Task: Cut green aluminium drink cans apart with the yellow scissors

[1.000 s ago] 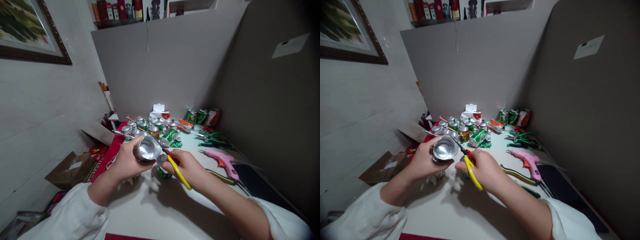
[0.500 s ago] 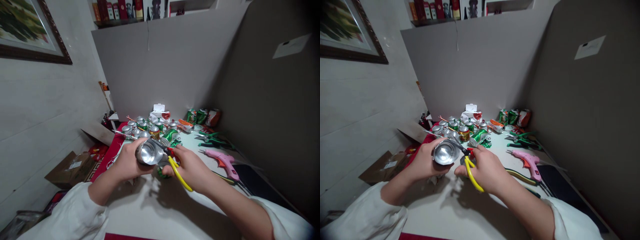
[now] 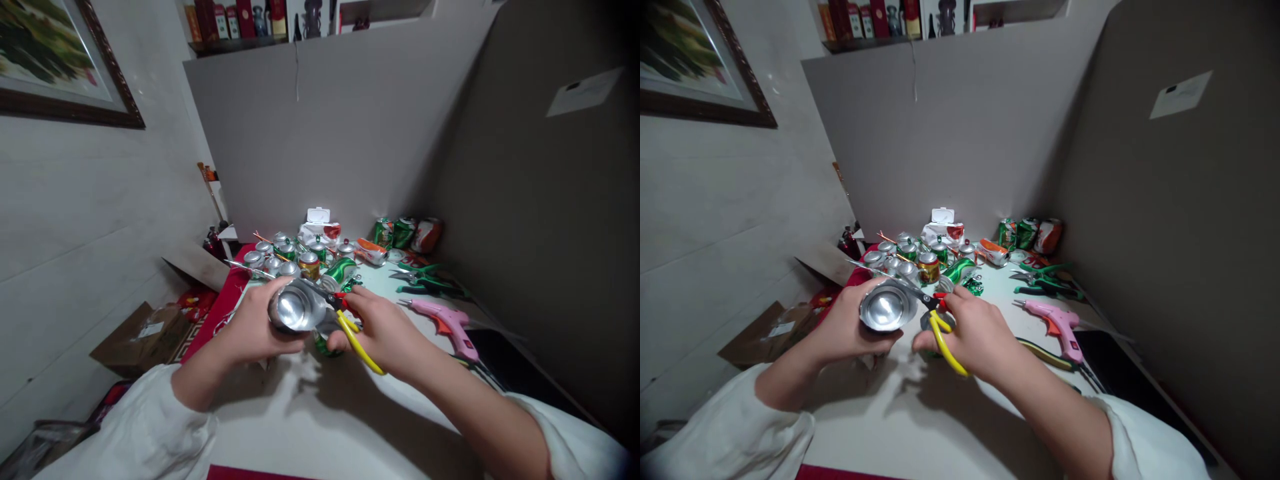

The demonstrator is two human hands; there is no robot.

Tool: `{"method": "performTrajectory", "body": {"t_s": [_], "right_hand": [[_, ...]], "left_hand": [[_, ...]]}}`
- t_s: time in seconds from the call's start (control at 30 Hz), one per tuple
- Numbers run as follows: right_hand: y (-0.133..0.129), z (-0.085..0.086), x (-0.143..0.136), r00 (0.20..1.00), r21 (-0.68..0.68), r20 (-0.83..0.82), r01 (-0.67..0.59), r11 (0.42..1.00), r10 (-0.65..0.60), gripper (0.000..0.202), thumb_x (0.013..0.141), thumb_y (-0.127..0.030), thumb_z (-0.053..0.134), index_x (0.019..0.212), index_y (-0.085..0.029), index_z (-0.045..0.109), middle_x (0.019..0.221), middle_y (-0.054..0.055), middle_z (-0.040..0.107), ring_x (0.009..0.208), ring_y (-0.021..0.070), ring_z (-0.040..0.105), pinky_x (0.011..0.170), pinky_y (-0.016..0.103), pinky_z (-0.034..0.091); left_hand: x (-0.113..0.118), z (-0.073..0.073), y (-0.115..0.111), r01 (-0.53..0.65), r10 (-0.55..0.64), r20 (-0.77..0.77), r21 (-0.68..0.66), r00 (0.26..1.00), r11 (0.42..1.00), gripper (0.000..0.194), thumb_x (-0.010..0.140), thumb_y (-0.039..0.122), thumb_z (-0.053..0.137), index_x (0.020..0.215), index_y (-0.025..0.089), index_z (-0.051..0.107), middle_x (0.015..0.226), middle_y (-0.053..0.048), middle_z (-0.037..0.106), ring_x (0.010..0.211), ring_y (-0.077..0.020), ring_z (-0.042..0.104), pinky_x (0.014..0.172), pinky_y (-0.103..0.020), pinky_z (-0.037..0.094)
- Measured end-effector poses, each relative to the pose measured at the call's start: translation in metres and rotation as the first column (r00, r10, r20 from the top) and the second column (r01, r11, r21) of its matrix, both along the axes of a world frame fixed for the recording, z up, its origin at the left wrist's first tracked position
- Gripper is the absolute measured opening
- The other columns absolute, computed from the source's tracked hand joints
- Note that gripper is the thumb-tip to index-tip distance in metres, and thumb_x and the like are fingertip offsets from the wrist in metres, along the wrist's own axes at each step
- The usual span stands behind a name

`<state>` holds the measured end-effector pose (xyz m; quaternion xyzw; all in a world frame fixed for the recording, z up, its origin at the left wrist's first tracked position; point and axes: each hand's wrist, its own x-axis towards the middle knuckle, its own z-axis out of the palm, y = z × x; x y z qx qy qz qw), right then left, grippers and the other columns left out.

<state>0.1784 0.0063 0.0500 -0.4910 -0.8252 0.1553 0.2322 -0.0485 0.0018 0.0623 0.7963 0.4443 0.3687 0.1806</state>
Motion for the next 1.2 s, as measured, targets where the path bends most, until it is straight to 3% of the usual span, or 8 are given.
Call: {"method": "performTrajectory", "body": {"t_s": [0.13, 0.37, 0.57, 0.7, 0.9, 1.2], "right_hand": [[-0.004, 0.005, -0.001, 0.999, -0.037, -0.032, -0.034, 0.999, 0.033, 0.072, 0.073, -0.079, 0.059, 0.108, -0.017, 0.062, 0.101, 0.009, 0.054, 0.08, 0.0229, 0.056, 0.066, 0.032, 0.041], [-0.005, 0.007, 0.0, 0.999, -0.04, -0.051, -0.017, 0.999, 0.015, 0.06, 0.072, -0.078, 0.061, 0.076, -0.018, 0.061, 0.084, 0.003, 0.053, 0.068, 0.0172, 0.051, 0.06, 0.029, 0.036], [-0.001, 0.011, 0.007, 0.993, -0.054, -0.089, -0.085, 0.995, 0.08, 0.056, 0.07, -0.073, 0.069, 0.065, -0.018, 0.054, 0.074, 0.0, 0.051, 0.064, 0.014, 0.047, 0.058, 0.027, 0.035], [-0.001, 0.013, 0.008, 0.995, -0.045, -0.049, -0.085, 0.995, 0.083, 0.055, 0.072, -0.072, 0.067, 0.068, -0.018, 0.055, 0.076, 0.001, 0.052, 0.066, 0.0151, 0.049, 0.058, 0.027, 0.035], [-0.006, 0.015, 0.008, 0.995, -0.052, 0.05, -0.082, 0.995, 0.085, 0.064, 0.071, -0.076, 0.065, 0.095, -0.017, 0.059, 0.099, 0.007, 0.054, 0.079, 0.0214, 0.054, 0.067, 0.032, 0.042], [-0.009, 0.013, 0.005, 0.998, -0.068, 0.029, -0.05, 0.996, 0.052, 0.061, 0.071, -0.078, 0.061, 0.079, -0.018, 0.06, 0.087, 0.004, 0.054, 0.071, 0.0186, 0.053, 0.063, 0.03, 0.04]], "left_hand": [[0.003, 0.003, -0.002, 0.042, -0.043, -0.032, -0.03, 0.999, 0.999, 0.046, 0.057, 0.023, 0.076, 0.1, 0.016, 0.06, 0.088, -0.002, 0.069, 0.078, -0.0202, 0.064, 0.069, -0.029, 0.051], [0.004, 0.005, -0.003, 0.087, -0.083, 0.046, -0.082, 0.995, 0.993, 0.037, 0.059, 0.021, 0.075, 0.093, 0.017, 0.059, 0.084, -0.001, 0.067, 0.076, -0.0183, 0.062, 0.067, -0.027, 0.05], [0.0, 0.003, 0.0, 0.141, -0.135, 0.061, -0.123, 0.989, 0.982, 0.04, 0.059, 0.02, 0.074, 0.097, 0.016, 0.061, 0.089, -0.003, 0.068, 0.08, -0.02, 0.062, 0.071, -0.029, 0.05], [-0.001, 0.005, 0.001, 0.172, -0.164, 0.067, -0.14, 0.984, 0.975, 0.039, 0.059, 0.021, 0.075, 0.095, 0.016, 0.061, 0.089, -0.003, 0.067, 0.082, -0.0208, 0.063, 0.073, -0.031, 0.05], [-0.002, 0.005, -0.001, 0.19, -0.186, 0.042, -0.17, 0.982, 0.967, 0.04, 0.057, 0.022, 0.074, 0.094, 0.015, 0.061, 0.088, -0.005, 0.067, 0.081, -0.0222, 0.062, 0.074, -0.033, 0.05], [-0.005, 0.007, 0.002, 0.171, -0.175, -0.01, -0.182, 0.984, 0.968, 0.036, 0.056, 0.02, 0.073, 0.089, 0.016, 0.061, 0.083, -0.002, 0.065, 0.074, -0.0186, 0.059, 0.066, -0.029, 0.048]]}}
